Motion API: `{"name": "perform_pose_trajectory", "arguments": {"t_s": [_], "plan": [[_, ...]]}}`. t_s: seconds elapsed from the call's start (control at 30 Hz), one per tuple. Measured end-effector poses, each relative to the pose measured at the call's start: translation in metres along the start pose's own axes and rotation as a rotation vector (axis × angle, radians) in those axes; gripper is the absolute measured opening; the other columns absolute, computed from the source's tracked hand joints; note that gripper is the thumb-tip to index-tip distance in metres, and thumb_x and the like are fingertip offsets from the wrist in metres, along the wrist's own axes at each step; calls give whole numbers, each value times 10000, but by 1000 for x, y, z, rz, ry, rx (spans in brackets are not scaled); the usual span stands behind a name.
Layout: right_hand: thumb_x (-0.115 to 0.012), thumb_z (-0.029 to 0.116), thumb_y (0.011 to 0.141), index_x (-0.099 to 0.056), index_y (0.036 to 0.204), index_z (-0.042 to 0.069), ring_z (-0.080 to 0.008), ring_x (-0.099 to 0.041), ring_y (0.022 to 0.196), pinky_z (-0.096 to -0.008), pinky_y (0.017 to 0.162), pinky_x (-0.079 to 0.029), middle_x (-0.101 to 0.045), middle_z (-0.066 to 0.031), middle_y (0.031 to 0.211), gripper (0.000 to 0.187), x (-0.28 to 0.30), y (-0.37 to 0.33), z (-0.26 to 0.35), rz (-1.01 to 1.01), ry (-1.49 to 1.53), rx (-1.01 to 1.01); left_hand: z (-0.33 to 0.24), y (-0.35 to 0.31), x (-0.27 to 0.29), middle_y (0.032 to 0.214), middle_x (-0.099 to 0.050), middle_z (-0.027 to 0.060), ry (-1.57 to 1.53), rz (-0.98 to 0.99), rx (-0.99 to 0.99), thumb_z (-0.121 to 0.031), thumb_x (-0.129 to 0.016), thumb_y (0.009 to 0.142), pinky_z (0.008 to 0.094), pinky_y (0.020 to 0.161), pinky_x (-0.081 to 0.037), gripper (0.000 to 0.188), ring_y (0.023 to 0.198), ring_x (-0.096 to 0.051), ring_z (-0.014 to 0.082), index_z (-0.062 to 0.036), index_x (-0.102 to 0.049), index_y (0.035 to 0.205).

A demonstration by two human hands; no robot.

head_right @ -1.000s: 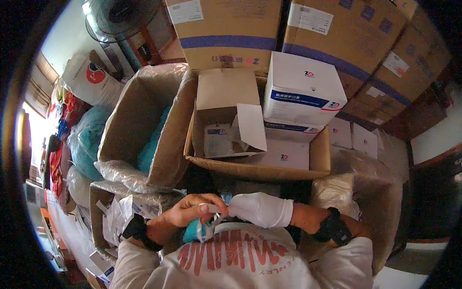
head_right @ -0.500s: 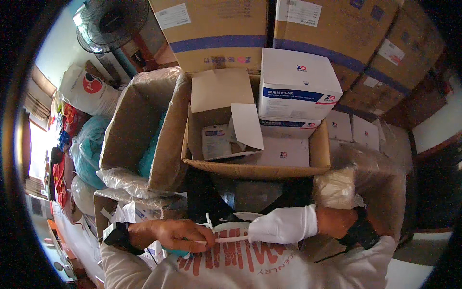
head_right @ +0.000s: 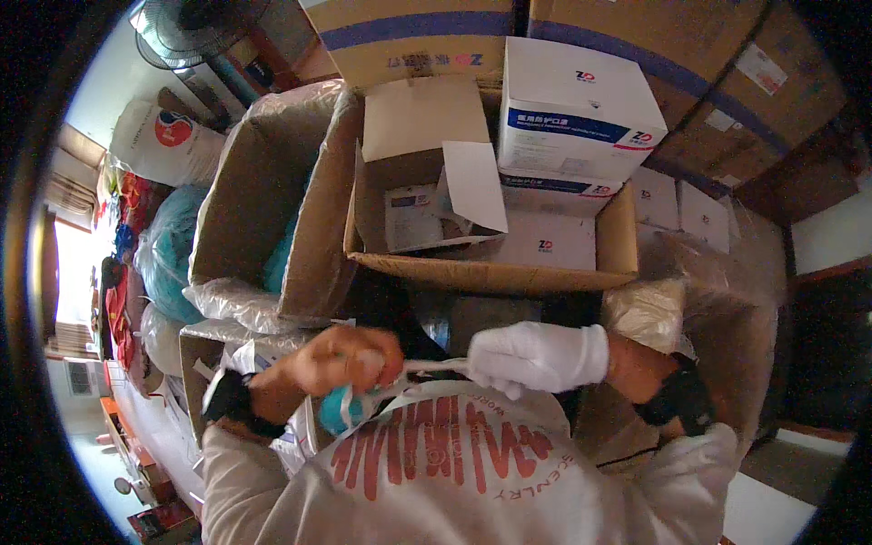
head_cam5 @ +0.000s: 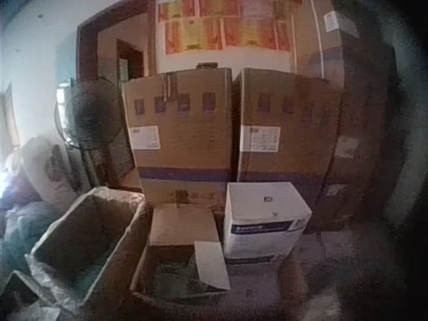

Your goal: Pack several blue face masks and instruction cards into a small cardboard box.

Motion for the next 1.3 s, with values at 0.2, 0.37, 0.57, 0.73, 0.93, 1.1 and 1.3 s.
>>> {"name": "perform_pose_trajectory", "arguments": {"t_s": [0.2,0.37,0.57,0.73,0.93,1.1,1.3], "plan": [[-390,190,901,-508,856,35,-95,-480,570,-254,552,-428,-496,-17,651,200,20,-5,-3,-114,-159,61,25,-26,25,665,-480,107,-383,-468,-81,-259,-453,813,267,583,-326,411,652,-417,161,-48,-441,460],[-395,238,912,-524,838,50,-89,-474,555,-246,539,-422,-499,-9,654,240,28,-22,-25,-183,-154,36,29,-19,9,716,-496,102,-203,-358,23,-206,-416,856,260,639,-337,402,684,-431,159,-34,-467,496],[-401,199,900,-534,823,26,-74,-464,546,-219,513,-403,-514,-13,677,232,43,-3,8,-333,-151,96,37,-13,16,782,-523,73,-280,-523,99,-226,-424,880,259,688,-357,356,752,-460,151,-34,-530,600],[-387,207,909,-516,848,30,-52,-439,541,-204,496,-380,-484,7,651,228,32,38,26,-477,-168,323,57,7,28,905,-536,5,-837,-892,-1,-296,-458,871,261,760,-388,273,834,-482,116,-51,-581,868],[-367,248,923,-491,838,53,-44,-438,535,-192,471,-358,-481,13,660,247,40,64,16,-688,240,435,71,12,23,1042,-541,24,-989,-606,-158,-291,-476,866,243,741,-392,389,845,-480,101,-35,-466,1159],[-346,291,923,-482,857,86,-70,-483,568,-188,481,-388,-502,14,699,255,27,73,-1,-541,287,302,58,13,27,1123,-545,70,-442,-814,-148,-258,-386,909,239,719,-432,385,834,-522,104,7,-471,1174],[-357,302,920,-485,927,89,-76,-496,611,-202,511,-406,-521,-3,753,249,21,73,-3,-426,319,230,61,12,27,1097,-543,70,-355,-749,-126,-277,-372,914,261,736,-454,395,838,-545,122,3,-470,1175]]}}
Point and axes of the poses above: each hand's wrist, its own y-axis towards the middle knuckle, its own x-axis out of the back of the hand, z = x × y, the point moved 7 cm from there along y, towards the middle knuckle
